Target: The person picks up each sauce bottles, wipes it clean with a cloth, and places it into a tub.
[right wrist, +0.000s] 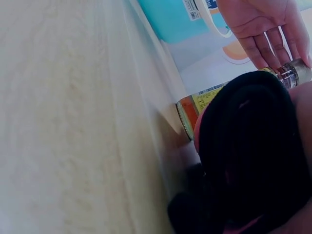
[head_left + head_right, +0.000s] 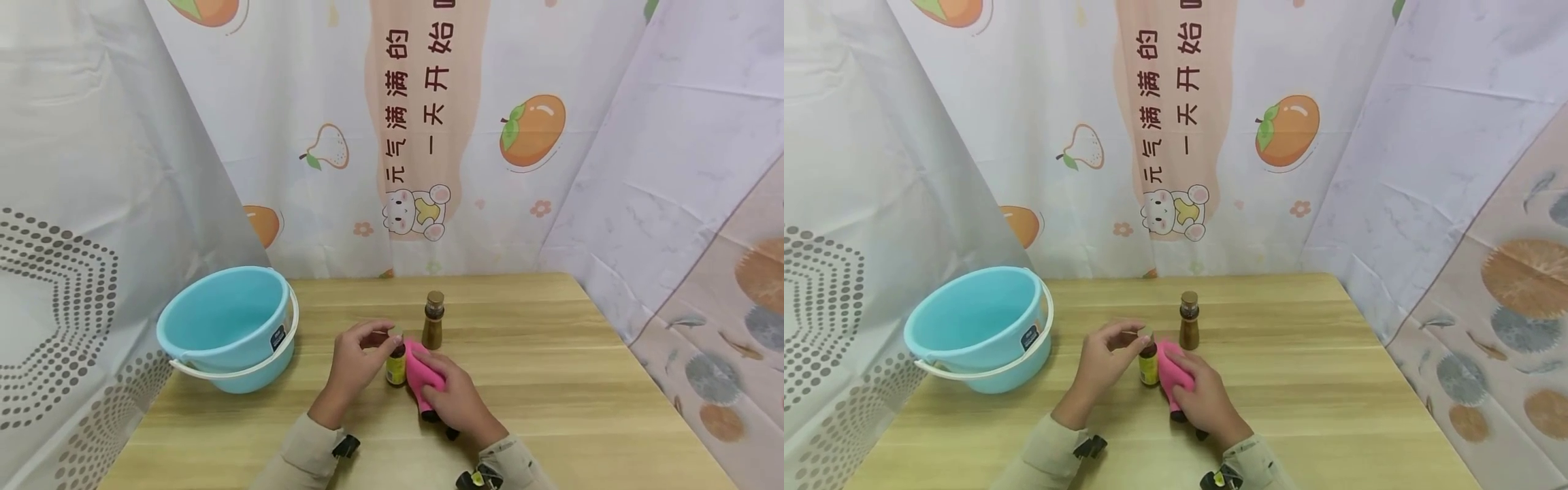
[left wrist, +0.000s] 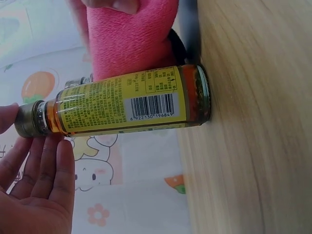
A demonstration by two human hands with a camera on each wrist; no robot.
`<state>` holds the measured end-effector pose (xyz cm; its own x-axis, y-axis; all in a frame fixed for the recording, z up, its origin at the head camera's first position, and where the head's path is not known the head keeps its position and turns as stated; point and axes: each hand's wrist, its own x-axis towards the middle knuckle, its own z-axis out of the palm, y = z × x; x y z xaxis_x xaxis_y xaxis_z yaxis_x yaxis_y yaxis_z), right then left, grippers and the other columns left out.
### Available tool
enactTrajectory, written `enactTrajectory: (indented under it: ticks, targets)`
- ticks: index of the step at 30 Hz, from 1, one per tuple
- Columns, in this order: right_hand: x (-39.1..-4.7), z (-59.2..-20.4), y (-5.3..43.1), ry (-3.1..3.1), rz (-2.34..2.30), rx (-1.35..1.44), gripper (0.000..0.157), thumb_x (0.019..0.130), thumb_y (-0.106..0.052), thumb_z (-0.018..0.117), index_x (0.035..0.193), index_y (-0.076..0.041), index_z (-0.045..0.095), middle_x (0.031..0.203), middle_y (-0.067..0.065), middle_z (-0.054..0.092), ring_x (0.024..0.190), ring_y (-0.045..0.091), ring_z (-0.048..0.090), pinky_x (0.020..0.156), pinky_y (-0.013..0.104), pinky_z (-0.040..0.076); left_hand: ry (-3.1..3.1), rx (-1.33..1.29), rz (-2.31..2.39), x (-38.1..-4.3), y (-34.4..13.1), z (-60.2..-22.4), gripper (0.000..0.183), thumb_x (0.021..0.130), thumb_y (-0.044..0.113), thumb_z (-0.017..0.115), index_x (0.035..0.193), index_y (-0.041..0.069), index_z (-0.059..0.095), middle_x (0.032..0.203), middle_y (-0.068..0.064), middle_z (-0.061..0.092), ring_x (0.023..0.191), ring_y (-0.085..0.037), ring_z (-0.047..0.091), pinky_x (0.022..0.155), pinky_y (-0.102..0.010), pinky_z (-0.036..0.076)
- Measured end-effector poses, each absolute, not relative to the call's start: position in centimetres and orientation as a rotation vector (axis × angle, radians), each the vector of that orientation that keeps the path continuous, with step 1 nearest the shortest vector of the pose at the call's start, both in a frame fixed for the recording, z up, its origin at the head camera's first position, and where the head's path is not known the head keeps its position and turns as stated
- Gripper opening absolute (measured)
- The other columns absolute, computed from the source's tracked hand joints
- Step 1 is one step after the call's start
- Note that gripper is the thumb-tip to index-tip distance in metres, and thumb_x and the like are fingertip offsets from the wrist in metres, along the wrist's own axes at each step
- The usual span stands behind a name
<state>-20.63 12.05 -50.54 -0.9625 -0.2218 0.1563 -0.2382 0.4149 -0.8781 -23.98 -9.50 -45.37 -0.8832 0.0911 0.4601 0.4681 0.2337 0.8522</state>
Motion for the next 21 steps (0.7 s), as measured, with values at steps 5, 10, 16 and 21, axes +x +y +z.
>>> enactTrajectory:
  ticks: [5, 10, 16, 21]
  targets:
    - [-20.60, -50.68, 12.15, -2.647, 1.628, 0.432, 0.068, 0.087, -0.001, 0.070, 0.147, -0.031, 0.058, 0.152, 0.006, 0.054, 0.111, 0.021, 0.062, 0.083, 0.026, 0.057, -2.207, -0.468, -1.701, -23.90, -9.09, -45.53, 0.020, 0.090, 0.016, 0.082, 0.110, 0.019, 0.078, 0.114, -0.008, 0.076, 0.092, -0.017, 0.075, 0.084, -0.034, 0.064]
    - [-20.73, -50.72, 12.08, -2.664, 1.588, 0.428, 0.068, 0.086, -0.002, 0.071, 0.147, -0.031, 0.059, 0.151, 0.005, 0.055, 0.115, 0.020, 0.062, 0.087, 0.027, 0.056, -2.200, -0.425, -1.689, -23.71, -8.76, -45.54, 0.023, 0.089, 0.006, 0.081, 0.111, 0.011, 0.077, 0.114, -0.015, 0.075, 0.091, -0.024, 0.075, 0.084, -0.039, 0.064]
    - [-20.61, -50.83, 12.00, -2.644, 1.620, 0.430, 0.068, 0.086, -0.001, 0.070, 0.146, -0.032, 0.060, 0.152, 0.005, 0.054, 0.115, 0.023, 0.062, 0.085, 0.027, 0.057, -2.178, -0.451, -1.642, -23.51, -9.03, -45.90, 0.020, 0.091, 0.015, 0.081, 0.111, 0.016, 0.078, 0.109, -0.007, 0.076, 0.089, -0.021, 0.075, 0.082, -0.039, 0.064]
    - [-20.79, -50.52, 12.12, -2.660, 1.589, 0.424, 0.069, 0.087, 0.000, 0.069, 0.146, -0.033, 0.059, 0.153, 0.006, 0.053, 0.116, 0.025, 0.061, 0.084, 0.029, 0.057, -2.189, -0.503, -1.601, -23.88, -9.14, -45.38, 0.019, 0.093, 0.025, 0.081, 0.111, 0.022, 0.078, 0.109, 0.001, 0.077, 0.091, -0.013, 0.075, 0.083, -0.034, 0.064]
